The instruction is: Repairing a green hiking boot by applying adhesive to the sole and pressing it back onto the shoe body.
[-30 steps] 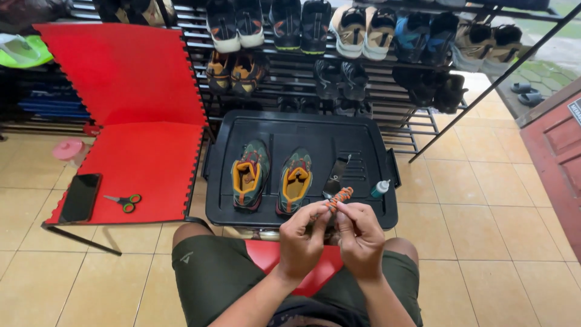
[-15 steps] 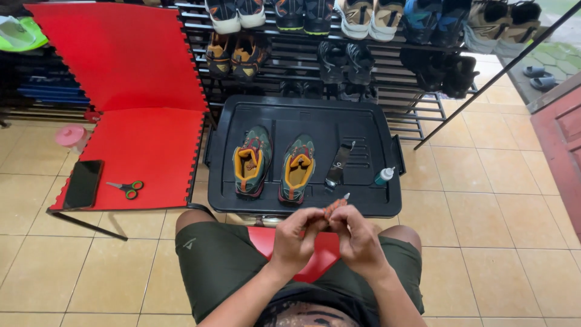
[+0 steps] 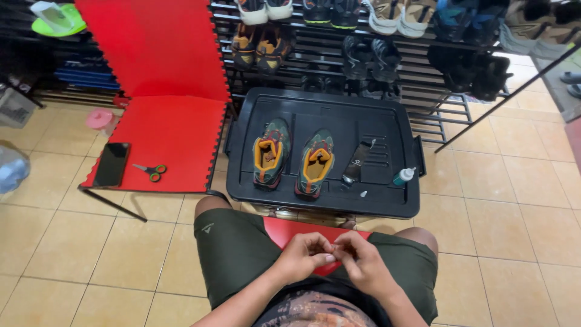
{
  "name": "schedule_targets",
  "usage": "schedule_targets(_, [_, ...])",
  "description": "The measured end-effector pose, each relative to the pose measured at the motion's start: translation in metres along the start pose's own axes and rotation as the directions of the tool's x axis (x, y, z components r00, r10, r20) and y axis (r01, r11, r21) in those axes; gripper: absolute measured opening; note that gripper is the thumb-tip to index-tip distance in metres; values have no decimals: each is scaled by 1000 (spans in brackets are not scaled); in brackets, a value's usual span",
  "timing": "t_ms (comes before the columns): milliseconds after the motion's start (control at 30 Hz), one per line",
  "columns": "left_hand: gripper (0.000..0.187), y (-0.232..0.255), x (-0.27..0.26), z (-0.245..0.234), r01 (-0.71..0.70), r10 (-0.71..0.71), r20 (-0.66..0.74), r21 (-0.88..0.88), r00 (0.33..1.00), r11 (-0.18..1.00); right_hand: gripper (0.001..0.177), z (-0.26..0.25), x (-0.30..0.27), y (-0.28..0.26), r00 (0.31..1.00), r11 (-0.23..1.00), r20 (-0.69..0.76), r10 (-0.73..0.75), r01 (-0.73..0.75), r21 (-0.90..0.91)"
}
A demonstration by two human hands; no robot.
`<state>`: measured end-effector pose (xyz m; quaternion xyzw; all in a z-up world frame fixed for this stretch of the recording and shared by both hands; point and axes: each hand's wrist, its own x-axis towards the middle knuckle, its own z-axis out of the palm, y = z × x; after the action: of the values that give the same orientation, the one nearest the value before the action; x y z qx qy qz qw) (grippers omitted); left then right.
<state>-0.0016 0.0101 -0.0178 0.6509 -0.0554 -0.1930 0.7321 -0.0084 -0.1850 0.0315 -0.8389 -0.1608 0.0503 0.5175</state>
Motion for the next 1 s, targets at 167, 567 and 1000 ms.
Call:
schedule_targets(167, [13, 21, -2, -5, 19, -19, 4, -30, 1000, 999, 20, 0, 8, -12, 991, 994, 85, -106, 104, 25])
schedule_targets(567, [15, 4, 7, -17, 51, -48, -132, 19, 990, 999, 35, 7, -1, -1, 954, 956, 80, 288, -292, 30])
schedule_targets(1000, [61, -16, 107, -56, 136, 29, -259, 597, 966, 791, 52, -11, 48, 116, 947, 920, 22, 319, -315, 234])
